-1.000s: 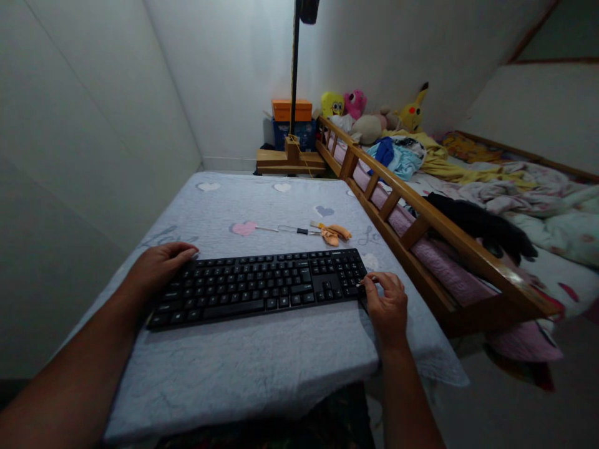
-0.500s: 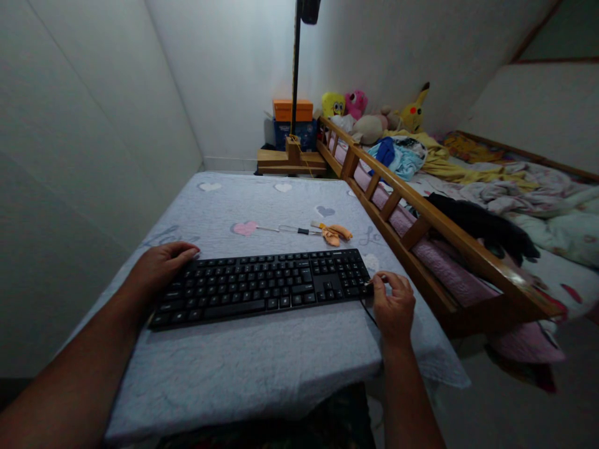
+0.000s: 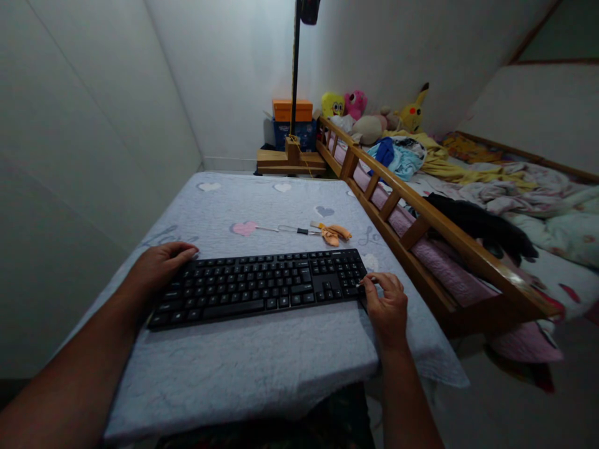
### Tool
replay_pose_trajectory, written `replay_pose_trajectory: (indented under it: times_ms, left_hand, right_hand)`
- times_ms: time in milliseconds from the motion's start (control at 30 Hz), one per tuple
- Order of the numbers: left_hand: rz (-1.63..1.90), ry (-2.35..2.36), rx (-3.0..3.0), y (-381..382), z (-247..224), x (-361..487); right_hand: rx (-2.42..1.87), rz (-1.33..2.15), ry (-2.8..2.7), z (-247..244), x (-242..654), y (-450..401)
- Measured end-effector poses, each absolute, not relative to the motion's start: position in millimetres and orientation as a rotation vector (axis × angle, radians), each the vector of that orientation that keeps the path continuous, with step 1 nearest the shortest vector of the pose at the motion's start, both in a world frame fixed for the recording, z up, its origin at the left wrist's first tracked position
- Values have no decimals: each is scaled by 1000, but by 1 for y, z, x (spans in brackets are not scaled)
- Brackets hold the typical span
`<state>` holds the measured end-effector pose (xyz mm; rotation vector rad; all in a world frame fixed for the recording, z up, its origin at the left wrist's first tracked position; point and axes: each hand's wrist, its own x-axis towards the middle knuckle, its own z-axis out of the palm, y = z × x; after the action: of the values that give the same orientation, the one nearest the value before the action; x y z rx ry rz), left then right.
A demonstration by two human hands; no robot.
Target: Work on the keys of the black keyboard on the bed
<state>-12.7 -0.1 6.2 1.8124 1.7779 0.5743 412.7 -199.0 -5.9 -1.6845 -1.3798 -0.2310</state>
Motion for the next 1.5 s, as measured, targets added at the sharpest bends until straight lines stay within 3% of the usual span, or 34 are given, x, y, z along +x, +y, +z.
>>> replay_pose_trajectory:
  times_ms: [1500]
  left_hand:
    - [560, 1768, 1810, 1, 7, -13]
  right_hand:
    - [-1780, -296, -1210, -12, 420, -196]
